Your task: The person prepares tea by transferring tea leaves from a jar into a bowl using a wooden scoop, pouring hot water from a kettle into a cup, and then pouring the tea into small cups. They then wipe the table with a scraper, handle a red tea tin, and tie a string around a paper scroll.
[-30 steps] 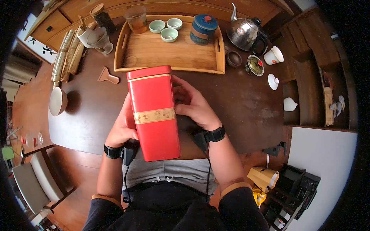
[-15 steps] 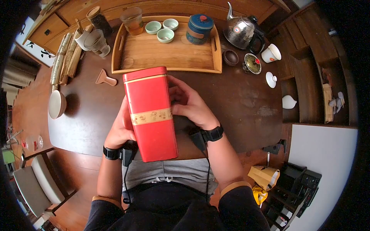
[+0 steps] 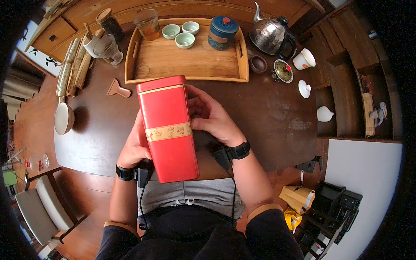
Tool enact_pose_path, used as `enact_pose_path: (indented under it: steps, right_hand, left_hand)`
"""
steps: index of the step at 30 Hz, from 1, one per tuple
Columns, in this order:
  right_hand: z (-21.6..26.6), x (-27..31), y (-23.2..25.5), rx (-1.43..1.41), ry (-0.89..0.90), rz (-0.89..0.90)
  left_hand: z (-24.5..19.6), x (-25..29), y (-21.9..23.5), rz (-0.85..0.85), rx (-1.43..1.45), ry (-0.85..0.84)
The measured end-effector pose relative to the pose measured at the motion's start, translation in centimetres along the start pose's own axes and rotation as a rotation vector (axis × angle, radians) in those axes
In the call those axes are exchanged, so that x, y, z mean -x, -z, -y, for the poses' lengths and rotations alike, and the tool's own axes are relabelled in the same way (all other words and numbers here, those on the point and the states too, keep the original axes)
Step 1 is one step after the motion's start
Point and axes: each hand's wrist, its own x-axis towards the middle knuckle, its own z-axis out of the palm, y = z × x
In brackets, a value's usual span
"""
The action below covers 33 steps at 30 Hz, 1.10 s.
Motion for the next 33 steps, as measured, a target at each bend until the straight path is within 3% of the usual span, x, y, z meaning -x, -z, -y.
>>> enact_pose_path:
  steps: [33]
  right_hand:
    - [0.09,-0.11,-0.30,0.026,-0.018,-0.051]
  left_hand:
    - [-0.08,-0.02,-0.07,-0.002,0.008,0.018]
